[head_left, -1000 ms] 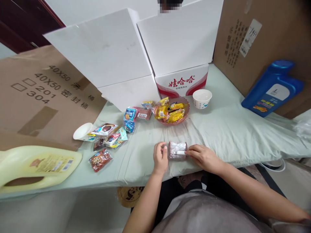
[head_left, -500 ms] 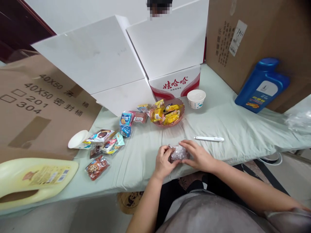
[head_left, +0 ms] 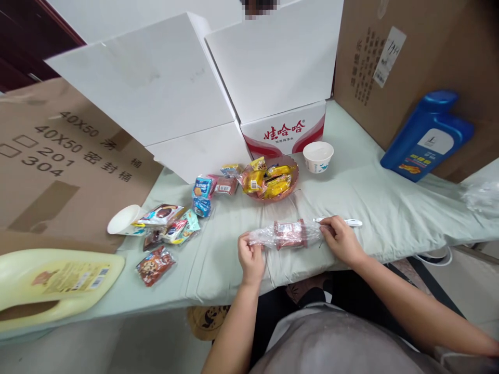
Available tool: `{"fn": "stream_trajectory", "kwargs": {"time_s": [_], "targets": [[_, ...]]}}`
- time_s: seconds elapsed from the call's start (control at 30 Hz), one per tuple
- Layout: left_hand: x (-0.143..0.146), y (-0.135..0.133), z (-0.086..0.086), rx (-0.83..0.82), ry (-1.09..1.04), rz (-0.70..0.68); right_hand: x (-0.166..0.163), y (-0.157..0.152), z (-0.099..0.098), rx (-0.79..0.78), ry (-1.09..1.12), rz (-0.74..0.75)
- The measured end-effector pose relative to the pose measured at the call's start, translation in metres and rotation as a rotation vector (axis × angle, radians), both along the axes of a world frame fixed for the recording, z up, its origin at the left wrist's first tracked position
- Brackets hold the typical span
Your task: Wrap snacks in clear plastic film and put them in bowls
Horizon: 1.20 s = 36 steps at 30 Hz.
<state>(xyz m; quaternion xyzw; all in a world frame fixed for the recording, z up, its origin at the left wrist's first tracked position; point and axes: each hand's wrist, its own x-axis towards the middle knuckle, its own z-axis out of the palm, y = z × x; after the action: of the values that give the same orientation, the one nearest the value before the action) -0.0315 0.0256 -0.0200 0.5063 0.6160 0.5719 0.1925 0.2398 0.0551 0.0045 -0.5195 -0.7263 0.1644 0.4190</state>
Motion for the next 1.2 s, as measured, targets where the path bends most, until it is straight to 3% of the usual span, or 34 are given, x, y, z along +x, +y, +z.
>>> {"fn": "stream_trajectory", "kwargs": {"time_s": [0.17, 0.33, 0.43, 0.57, 0.7, 0.87, 1.0, 1.07, 1.13, 1.2], "targets": [[0.003, 0.001, 0.001, 0.073, 0.117, 0.059, -0.008, -0.015, 0.018, 0.212, -0.005, 0.066], [0.005, -0.001, 0.01, 0.067, 0.324, 0.011, -0.035, -0.038, 0.031, 0.201, -0.071, 0.495], [0.006, -0.002, 0.009, -0.006, 0.277, -0.009, -0.046, -0.037, 0.024, 0.164, -0.19, 0.587], [0.007, -0.002, 0.004, -0.082, 0.17, 0.027, -0.05, -0.02, 0.009, 0.131, -0.326, 0.396], [0.006, -0.002, 0.005, -0.072, 0.192, 0.043, -0.052, -0.007, 0.008, 0.023, -0.512, 0.176], [0.004, -0.001, 0.008, -0.018, 0.19, -0.035, -0.053, 0.003, 0.019, 0.018, -0.584, 0.117], [-0.002, -0.001, 0.0, -0.016, -0.006, 0.054, -0.039, 0.029, 0.024, -0.068, -0.57, 0.12], [-0.004, -0.001, -0.004, -0.033, -0.094, 0.08, -0.03, 0.042, 0.027, -0.027, -0.514, 0.045], [-0.004, -0.001, -0.005, -0.037, -0.104, 0.061, -0.024, 0.049, 0.033, 0.101, -0.437, -0.079], [-0.003, 0.0, -0.003, -0.019, -0.053, 0.036, -0.025, 0.046, 0.04, 0.238, -0.355, -0.107]]}}
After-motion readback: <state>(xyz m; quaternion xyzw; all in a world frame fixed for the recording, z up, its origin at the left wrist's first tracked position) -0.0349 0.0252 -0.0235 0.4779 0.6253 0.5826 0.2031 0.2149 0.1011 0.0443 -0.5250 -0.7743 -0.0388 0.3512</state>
